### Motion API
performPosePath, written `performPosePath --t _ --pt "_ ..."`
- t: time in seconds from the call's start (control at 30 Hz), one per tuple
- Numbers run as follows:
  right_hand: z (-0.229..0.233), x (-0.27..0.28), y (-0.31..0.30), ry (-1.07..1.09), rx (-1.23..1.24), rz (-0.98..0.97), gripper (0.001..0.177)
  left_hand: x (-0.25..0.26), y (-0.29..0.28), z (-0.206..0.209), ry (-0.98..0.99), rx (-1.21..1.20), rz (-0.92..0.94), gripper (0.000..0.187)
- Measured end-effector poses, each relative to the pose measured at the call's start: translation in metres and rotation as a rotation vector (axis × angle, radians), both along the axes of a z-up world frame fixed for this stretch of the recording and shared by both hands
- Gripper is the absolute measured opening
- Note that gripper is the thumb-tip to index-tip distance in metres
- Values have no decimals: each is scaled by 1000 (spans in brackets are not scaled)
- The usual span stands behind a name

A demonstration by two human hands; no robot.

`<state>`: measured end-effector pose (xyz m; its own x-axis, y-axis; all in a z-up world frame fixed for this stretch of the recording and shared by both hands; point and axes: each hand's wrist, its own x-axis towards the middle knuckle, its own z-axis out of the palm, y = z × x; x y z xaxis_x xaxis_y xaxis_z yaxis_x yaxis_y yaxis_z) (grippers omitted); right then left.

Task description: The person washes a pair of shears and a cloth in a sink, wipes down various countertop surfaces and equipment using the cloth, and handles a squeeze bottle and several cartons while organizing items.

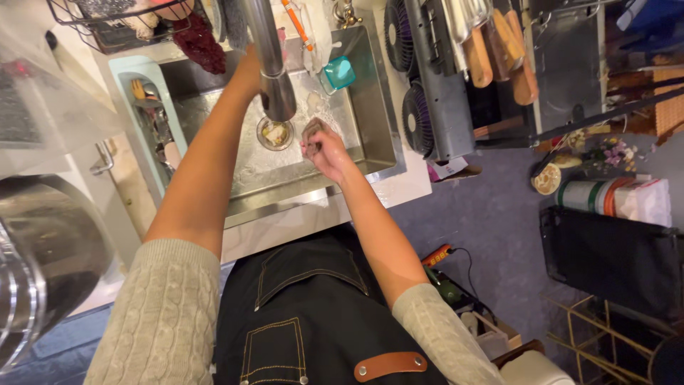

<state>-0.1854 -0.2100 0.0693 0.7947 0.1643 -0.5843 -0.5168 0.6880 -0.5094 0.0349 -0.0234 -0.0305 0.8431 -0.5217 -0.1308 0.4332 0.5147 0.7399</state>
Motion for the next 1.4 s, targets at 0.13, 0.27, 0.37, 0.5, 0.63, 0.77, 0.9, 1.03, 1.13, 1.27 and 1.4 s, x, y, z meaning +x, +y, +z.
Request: performPosePath --t 0.13,0.27,0.37,0.5,0.63,0.77,0.9,1.03,1.13,1.27,1.4 --pt "-6 -13 -25 -29 -137 80 31 -96 -7 64 -710 819 125 46" --pt "-7 -10 -42 50 17 235 24 -175 -3 181 -1122 1149 -331 30" --pt "-14 -7 -55 60 267 488 19 -195 7 218 -1842 1085 20 53" --pt "5 15 -54 112 178 981 14 -214 3 217 -1879 1248 206 44" --pt "40 26 -56 -52 215 1122 20 -218 -11 199 -1786 1370 45 15" --pt "40 35 -57 -201 139 1230 24 -214 -20 182 -1823 1460 149 6" --pt "-2 41 -42 -402 -661 1372 24 -215 -33 157 -1784 1720 -140 16" --pt "-24 36 -25 -1030 -1255 1184 22 -219 -38 126 -1317 1982 -325 20" --pt "-10 26 -17 -1146 -1599 1135 19 -230 -40 107 -1005 2002 -266 17" --pt "5 16 -17 -1234 -1692 1096 21 -236 -43 102 -546 1822 -236 18" --pt "3 6 -29 -1152 -1104 929 35 -245 -35 130 -420 1739 -263 21"
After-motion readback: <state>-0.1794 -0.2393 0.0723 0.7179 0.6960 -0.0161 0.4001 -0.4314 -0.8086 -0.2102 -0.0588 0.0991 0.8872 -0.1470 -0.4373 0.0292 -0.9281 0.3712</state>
